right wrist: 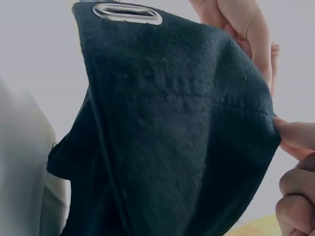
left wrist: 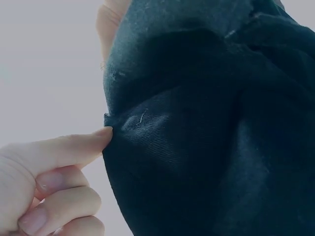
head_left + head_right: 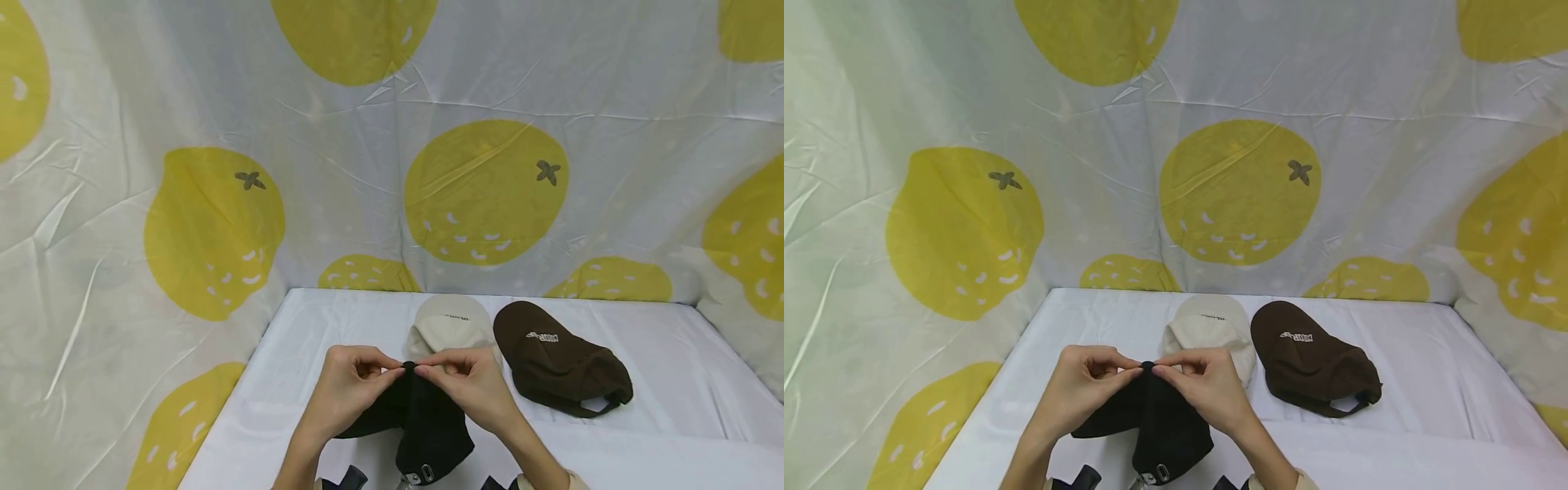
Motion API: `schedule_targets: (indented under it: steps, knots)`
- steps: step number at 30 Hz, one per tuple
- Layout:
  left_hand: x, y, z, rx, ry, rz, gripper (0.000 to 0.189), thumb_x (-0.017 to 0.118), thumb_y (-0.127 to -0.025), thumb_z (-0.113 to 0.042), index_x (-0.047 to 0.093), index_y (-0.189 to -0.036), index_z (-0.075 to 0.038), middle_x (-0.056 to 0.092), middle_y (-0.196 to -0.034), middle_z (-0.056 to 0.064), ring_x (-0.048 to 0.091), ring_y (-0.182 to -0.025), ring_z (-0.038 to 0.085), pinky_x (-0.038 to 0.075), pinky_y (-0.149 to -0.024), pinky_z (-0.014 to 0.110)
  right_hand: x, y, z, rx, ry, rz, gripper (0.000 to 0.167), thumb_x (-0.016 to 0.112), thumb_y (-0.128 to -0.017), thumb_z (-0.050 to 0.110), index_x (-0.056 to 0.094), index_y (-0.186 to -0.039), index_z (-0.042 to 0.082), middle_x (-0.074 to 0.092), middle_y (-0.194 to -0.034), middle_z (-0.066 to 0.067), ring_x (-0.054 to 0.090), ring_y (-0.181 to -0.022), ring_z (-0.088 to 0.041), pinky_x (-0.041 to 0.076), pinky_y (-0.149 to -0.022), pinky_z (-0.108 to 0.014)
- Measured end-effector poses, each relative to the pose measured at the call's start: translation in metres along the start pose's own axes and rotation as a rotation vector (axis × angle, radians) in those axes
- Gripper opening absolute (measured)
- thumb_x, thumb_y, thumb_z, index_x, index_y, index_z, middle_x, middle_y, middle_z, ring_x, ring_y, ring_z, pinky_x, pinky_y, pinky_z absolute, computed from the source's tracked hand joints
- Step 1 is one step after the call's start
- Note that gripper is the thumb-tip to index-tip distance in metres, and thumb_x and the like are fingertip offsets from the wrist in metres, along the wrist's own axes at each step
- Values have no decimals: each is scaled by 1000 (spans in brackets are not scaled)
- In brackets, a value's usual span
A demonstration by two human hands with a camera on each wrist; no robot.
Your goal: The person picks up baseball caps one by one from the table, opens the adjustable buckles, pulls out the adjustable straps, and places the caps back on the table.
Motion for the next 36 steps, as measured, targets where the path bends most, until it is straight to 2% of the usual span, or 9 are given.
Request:
schedule_targets:
  steps: [7,14,21,25,28,36]
  knots:
    - [-10,1,2,-9,-23,-24,9,82,-85,0,82,-85,-9,72,-66,2,37,-50,-1,33,-47,17,7,-10,4,7,81,-8,5,82,-88,12,83,-91,8,34,-50,-2,28,-47,0,20,-42,-20]
    - [-21,1,5,-17,-27,-78,10,82,-85,1,83,-84,-9,68,-62,2,37,-50,-1,32,-48,16,17,-24,8,-26,81,-1,4,82,-88,11,83,-90,7,35,-50,1,27,-47,-1,18,-43,-20]
    - [-35,-3,15,-48,-39,-126,9,82,-85,0,83,-84,-9,56,-52,0,36,-50,1,27,-48,17,28,-44,8,-3,112,15,3,82,-89,12,84,-90,9,36,-52,4,29,-47,-3,19,-45,-20]
    - [-45,-12,20,-54,-86,-158,2,84,-85,-4,83,-85,-6,53,-53,-2,38,-50,3,28,-48,19,33,-63,7,-10,132,18,4,82,-88,12,84,-90,8,37,-53,3,30,-48,-4,21,-46,-20]
    - [-54,-22,24,-48,-122,-187,4,85,-84,-6,83,-86,-4,53,-53,-1,38,-51,4,28,-49,19,37,-78,5,-20,150,15,5,83,-88,11,84,-90,7,38,-53,3,30,-49,-5,21,-48,-20]
    - [-72,-49,44,8,-172,-253,4,85,-84,-3,82,-85,0,56,-55,6,38,-50,5,26,-47,19,50,-119,-5,-60,190,-15,9,83,-87,10,83,-90,2,40,-53,6,34,-51,-7,23,-50,-21]
Point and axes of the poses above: each hand's wrist, its own y-axis away from the middle knuckle, its own x-axis out of the palm, z = x × y, the point moved 2 cm from there along -y, towards the middle knuckle
